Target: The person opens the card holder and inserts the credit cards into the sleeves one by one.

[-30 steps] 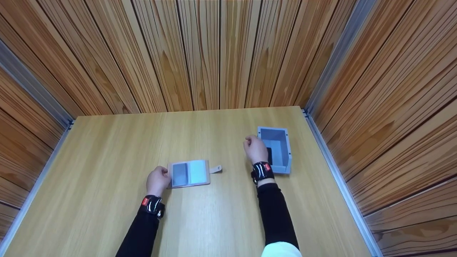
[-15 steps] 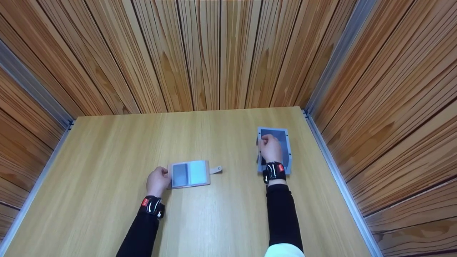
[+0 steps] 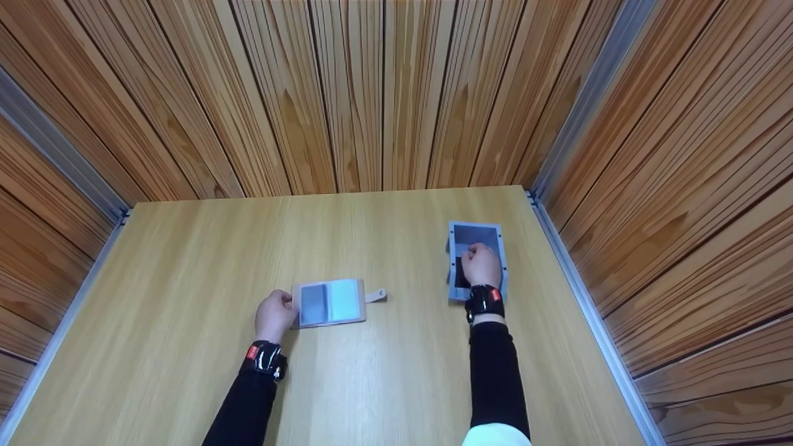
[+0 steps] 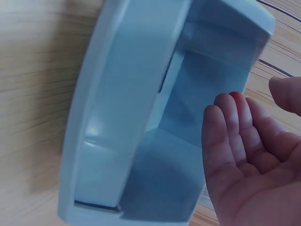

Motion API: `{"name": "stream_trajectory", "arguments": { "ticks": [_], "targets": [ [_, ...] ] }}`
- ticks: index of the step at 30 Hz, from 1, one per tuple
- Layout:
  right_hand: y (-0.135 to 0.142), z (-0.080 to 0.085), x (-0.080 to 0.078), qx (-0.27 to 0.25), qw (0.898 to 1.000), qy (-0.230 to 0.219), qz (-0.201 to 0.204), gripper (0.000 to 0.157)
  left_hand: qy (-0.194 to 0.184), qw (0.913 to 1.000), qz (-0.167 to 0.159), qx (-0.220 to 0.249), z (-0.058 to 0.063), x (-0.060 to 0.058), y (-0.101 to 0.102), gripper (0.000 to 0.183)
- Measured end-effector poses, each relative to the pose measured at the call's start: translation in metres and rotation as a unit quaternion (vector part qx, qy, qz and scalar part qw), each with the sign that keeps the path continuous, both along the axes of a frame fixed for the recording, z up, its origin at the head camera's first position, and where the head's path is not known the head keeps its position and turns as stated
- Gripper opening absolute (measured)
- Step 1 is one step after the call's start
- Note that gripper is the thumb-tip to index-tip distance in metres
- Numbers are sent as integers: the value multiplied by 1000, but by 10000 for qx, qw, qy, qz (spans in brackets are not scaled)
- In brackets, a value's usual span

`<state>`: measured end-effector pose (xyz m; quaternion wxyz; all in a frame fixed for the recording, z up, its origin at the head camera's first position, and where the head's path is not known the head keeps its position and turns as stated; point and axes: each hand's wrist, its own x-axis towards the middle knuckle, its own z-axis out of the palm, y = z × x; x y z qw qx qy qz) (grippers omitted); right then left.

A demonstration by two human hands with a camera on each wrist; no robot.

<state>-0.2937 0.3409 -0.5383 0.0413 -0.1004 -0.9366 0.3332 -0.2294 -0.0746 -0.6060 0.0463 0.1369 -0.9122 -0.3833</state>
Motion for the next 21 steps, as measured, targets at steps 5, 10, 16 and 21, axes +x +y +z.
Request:
{"name": "stream_trajectory", "arguments": {
  "ticks": [5, 10, 16, 21],
  "targets": [
    [2, -8, -1, 173, 9993, -305, 147, 40, 30, 10000, -17, 26, 0, 0, 0, 26],
    [3, -17, -3, 462, 9974, -488, 254, 39, 9, 10000, -30, 38, 1, 0, 0, 26],
    [1, -24, -3, 672, 9955, -578, 329, 40, 58, 10000, -15, 31, 0, 1, 0, 25],
    [3, -28, -4, 775, 9950, -560, 283, 40, 10, 10000, 18, 65, 0, 0, 1, 26]
  ]
}}
